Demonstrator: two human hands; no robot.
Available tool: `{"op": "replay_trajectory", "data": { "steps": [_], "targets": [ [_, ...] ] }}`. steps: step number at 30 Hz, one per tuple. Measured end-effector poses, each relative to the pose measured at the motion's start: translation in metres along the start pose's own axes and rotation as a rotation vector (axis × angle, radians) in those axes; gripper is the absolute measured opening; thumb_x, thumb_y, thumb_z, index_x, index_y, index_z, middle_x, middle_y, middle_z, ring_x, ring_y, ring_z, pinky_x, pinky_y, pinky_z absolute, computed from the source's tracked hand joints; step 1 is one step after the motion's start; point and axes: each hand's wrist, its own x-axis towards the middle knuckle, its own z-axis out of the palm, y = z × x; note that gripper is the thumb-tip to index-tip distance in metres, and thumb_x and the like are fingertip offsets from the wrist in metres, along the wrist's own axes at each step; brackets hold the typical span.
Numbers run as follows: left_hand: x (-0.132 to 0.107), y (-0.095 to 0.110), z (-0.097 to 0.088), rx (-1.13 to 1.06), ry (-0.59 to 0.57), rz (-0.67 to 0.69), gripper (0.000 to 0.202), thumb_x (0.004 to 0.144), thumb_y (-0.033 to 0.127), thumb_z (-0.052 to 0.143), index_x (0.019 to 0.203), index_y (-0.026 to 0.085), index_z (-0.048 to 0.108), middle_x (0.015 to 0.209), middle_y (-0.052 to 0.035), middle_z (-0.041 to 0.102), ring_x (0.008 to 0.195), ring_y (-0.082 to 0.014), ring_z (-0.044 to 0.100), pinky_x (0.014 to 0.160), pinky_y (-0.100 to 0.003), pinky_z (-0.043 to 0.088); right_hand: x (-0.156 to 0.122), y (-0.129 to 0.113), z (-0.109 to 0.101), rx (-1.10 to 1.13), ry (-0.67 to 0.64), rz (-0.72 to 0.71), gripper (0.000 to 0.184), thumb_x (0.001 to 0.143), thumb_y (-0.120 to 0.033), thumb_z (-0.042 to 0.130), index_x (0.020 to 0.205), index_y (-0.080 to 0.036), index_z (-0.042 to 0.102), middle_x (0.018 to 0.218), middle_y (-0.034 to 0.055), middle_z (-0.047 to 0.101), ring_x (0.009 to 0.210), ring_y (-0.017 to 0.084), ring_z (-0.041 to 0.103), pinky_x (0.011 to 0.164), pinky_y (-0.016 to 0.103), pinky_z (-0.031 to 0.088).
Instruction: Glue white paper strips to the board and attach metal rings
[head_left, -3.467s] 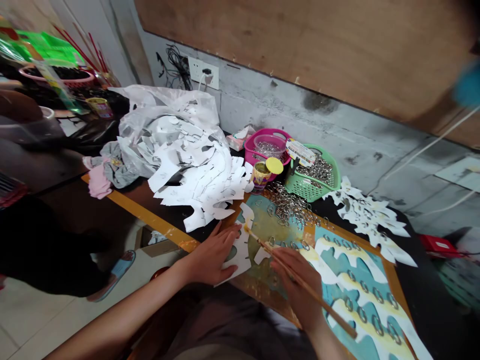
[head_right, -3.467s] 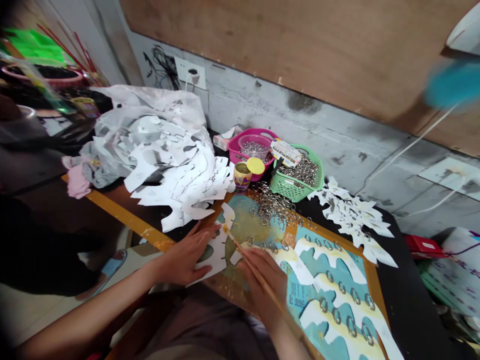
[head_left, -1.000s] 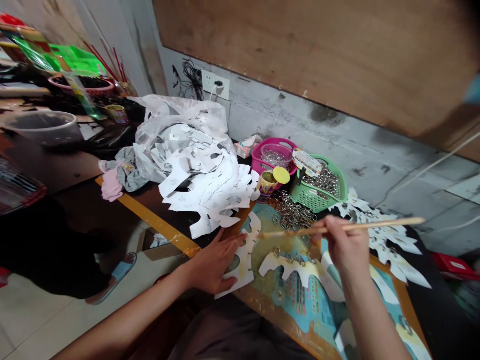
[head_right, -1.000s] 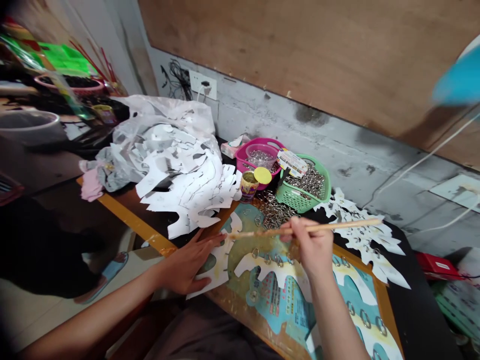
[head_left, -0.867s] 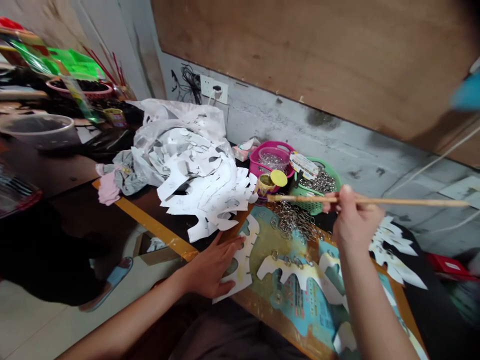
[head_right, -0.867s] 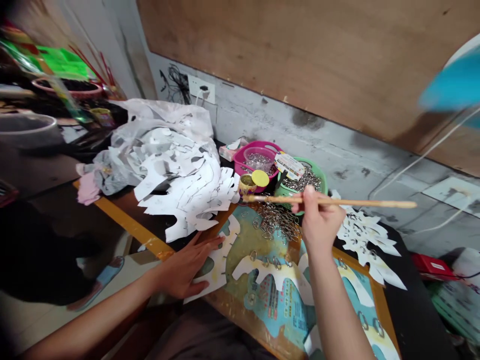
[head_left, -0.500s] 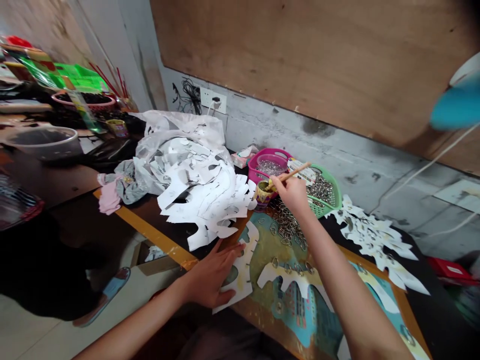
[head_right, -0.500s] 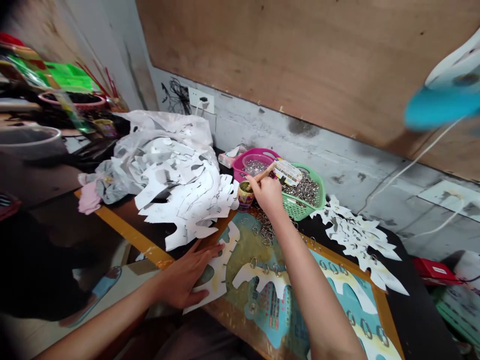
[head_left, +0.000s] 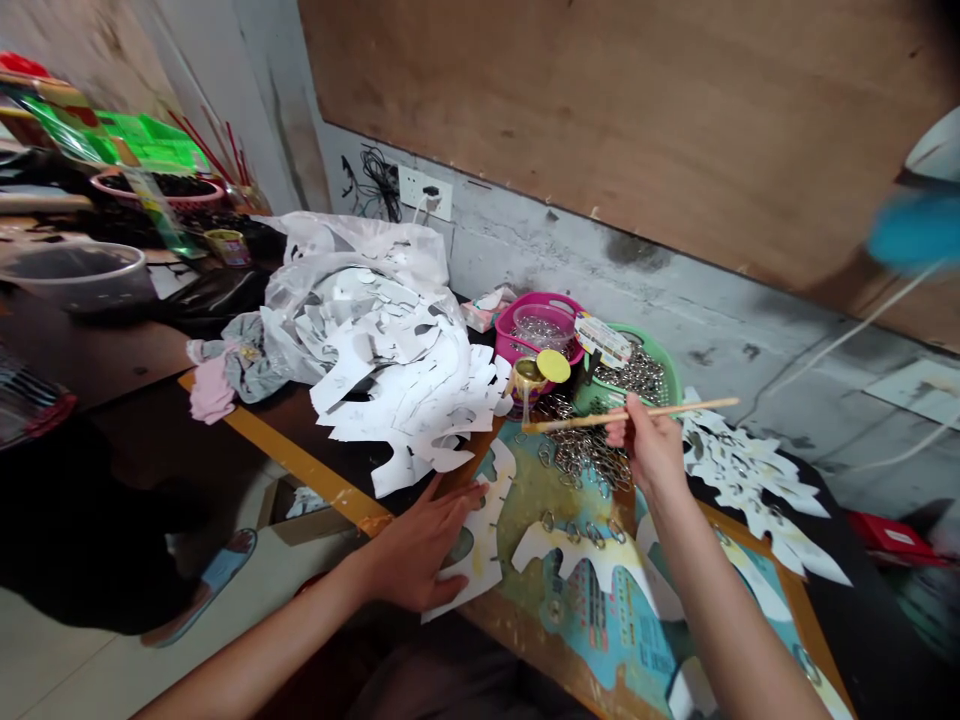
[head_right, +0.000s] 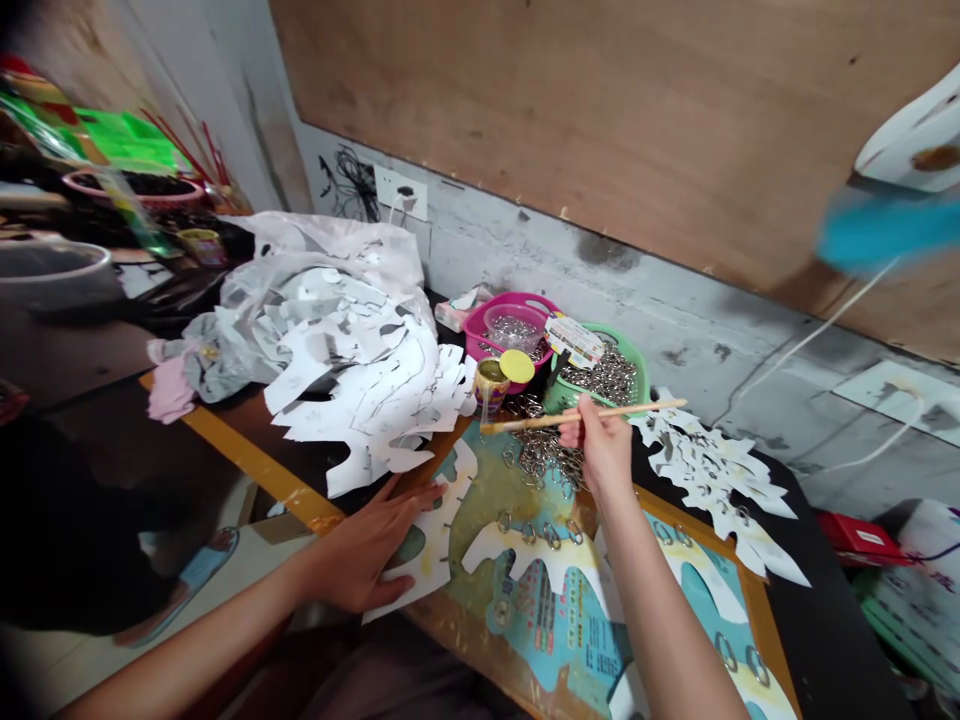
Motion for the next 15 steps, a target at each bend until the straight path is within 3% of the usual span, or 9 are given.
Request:
{"op": "replay_trajectory", "data": {
  "steps": [3,7,12,15],
  "targets": [
    [0.001,0.001,-0.002,-0.021,0.006,-0.006,0.085,0.076,0.031,0.061,0.148,0.016,0.020,0.157,-0.0244,0.032,0.145,-0.0397,0.032,0.118,-0.066,0.009,-0.031,0.000,-0.019,0.009,-0.105,0.116,0.044,0.070,-0.056,0.082,0.072,-0.013,0.070,0.050,0.0008,0.063,0.036,0.008,0.054,0.039,0.017,0.052],
    [0.001,0.001,-0.003,-0.039,0.007,-0.006,0.083,0.076,0.033,0.061,0.148,0.016,0.022,0.156,-0.0246,0.034,0.145,-0.0401,0.032,0.118,-0.066,0.009,-0.075,0.003,-0.036,0.030,-0.214,0.111,0.032,0.076,-0.050,0.080,0.072,-0.019,0.070,0.052,-0.0004,0.063,0.038,0.010,0.055,0.040,0.020,0.052],
    [0.001,0.000,0.000,-0.030,0.007,0.002,0.084,0.078,0.036,0.061,0.149,0.014,0.021,0.156,-0.0233,0.033,0.145,-0.0392,0.032,0.118,-0.065,0.010,-0.112,0.016,-0.037,-0.251,-0.344,0.100,0.028,0.077,-0.048,0.079,0.083,-0.021,0.077,0.069,0.0062,0.074,0.054,0.021,0.070,0.051,0.031,0.062],
    [0.001,0.002,-0.001,-0.014,0.001,-0.008,0.082,0.078,0.036,0.060,0.148,0.013,0.023,0.156,-0.0228,0.034,0.145,-0.0391,0.032,0.119,-0.064,0.009,-0.121,0.020,-0.032,-0.348,-0.399,0.089,0.029,0.081,-0.048,0.075,0.084,-0.020,0.078,0.074,0.0074,0.076,0.063,0.022,0.073,0.059,0.030,0.063]
  ]
}}
